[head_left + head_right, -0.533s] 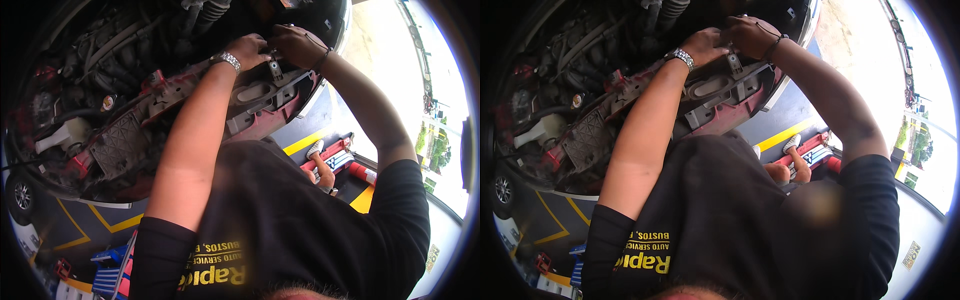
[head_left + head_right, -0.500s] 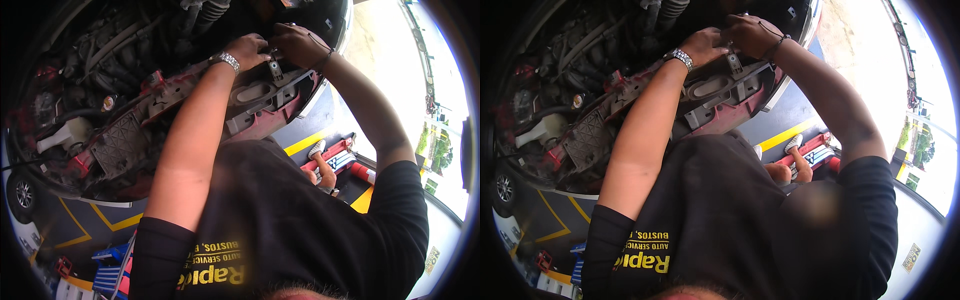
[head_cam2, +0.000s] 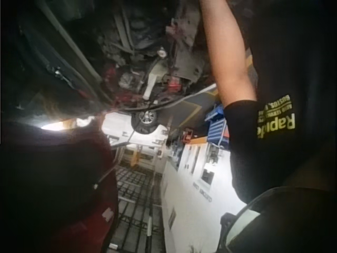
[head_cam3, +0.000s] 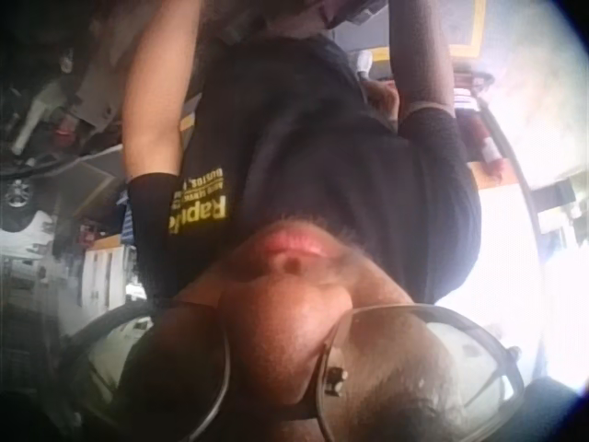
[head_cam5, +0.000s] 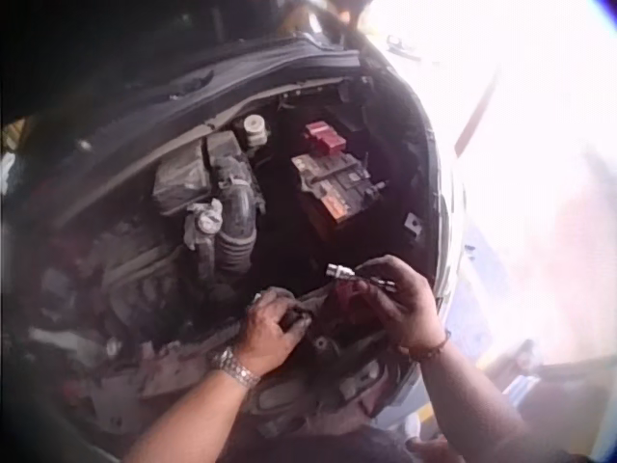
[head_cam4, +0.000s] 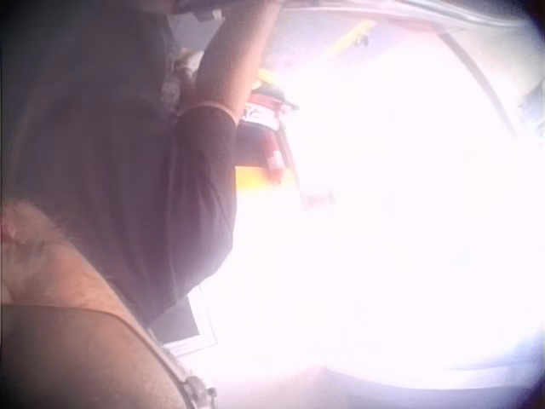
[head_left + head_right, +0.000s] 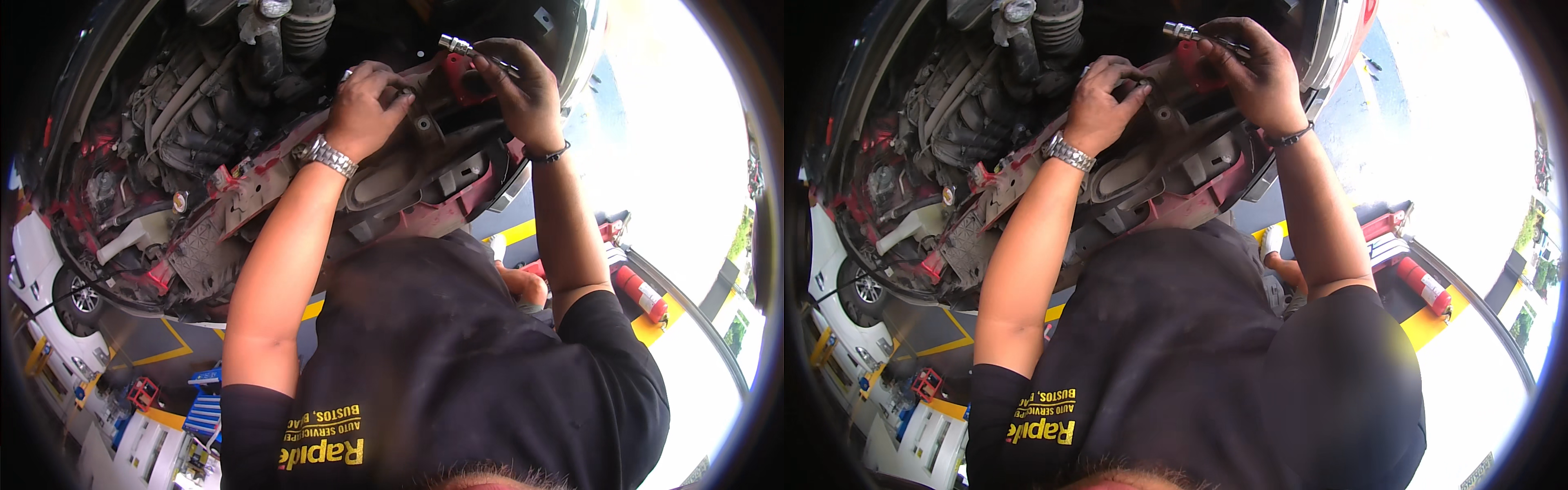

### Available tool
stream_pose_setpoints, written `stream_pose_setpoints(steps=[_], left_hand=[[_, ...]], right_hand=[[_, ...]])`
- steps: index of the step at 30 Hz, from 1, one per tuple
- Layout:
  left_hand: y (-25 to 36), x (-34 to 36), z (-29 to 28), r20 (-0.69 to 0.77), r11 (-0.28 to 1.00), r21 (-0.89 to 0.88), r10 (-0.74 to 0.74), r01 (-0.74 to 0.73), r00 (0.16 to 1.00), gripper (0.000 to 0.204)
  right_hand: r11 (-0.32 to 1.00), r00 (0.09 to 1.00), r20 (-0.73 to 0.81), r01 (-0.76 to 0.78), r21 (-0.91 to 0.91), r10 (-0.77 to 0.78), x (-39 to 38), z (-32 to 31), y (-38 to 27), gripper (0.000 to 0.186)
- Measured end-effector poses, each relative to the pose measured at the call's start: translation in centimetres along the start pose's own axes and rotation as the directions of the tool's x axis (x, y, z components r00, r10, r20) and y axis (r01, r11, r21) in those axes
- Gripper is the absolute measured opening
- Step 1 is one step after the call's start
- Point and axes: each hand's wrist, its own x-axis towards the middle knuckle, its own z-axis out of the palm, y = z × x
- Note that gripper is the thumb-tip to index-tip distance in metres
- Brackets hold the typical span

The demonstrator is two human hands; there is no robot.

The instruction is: The person works under the hood of a red car in a service bay, using a ratchet and socket to tighten bolts on engine components. They repeatedly reach into the engine bay, adjust parts, and secure fasteners with a hand tool.

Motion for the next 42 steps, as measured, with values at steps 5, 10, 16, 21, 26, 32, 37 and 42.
stream_pose_setpoints(steps=[5, 10, 16, 21, 26, 32, 37, 42], left_hand=[[1.4, -0.5, -1.5, 0.202, 0.391, -0.829, -0.457, 0.4, 0.866, 0.021], [3.2, -1.8, -2.7, 0.182, 0.137, -0.96, -0.355, 0.243, 0.917, 0.024], [5.3, -3.4, -2.7, 0.111, 0.153, -0.973, -0.355, 0.174, 0.928, 0.027], [6.6, -4.5, -2.7, 0.048, 0.189, -0.975, -0.345, 0.119, 0.937, 0.029], [8.4, -6.1, -2.9, -0.008, 0.287, -0.953, -0.335, 0.094, 0.942, 0.029], [9.4, -9.5, -2.0, -0.069, 0.545, -0.812, -0.446, 0.209, 0.893, 0.028], [8.6, -10.7, -0.8, -0.226, 0.826, -0.511, -0.397, 0.239, 0.89, 0.025], [8.2, -10.7, -0.6, -0.264, 0.956, -0.193, -0.267, 0.22, 0.927, 0.024]], right_hand=[[0.995, 0.991, -0.137, 0.019, 0.098, -0.005, -0.3, 0.4, 1.5, 0.023], [0.993, 0.996, -0.081, 0.041, 0.109, -0.032, 0.1, 0.1, 1.2, 0.022], [0.968, 0.996, -0.093, 0.021, 0.25, 0.002, 0.0, 0.1, 1.3, 0.02], [0.988, 0.979, -0.158, 0.138, 0.066, -0.126, -0.1, 0.2, 1.5, 0.02], [0.961, 0.939, -0.209, 0.277, -0.01, -0.272, -0.6, 0.3, 1.7, 0.019], [0.942, 0.917, -0.334, 0.288, 0.174, -0.218, -2.1, 0.0, 2.7, 0.016], [0.906, 0.91, -0.153, 0.405, 0.123, -0.385, -2.9, -0.9, 3.0, 0.019], [0.904, 0.929, -0.045, 0.368, 0.217, -0.367, -3.0, -1.8, 2.6, 0.019]])
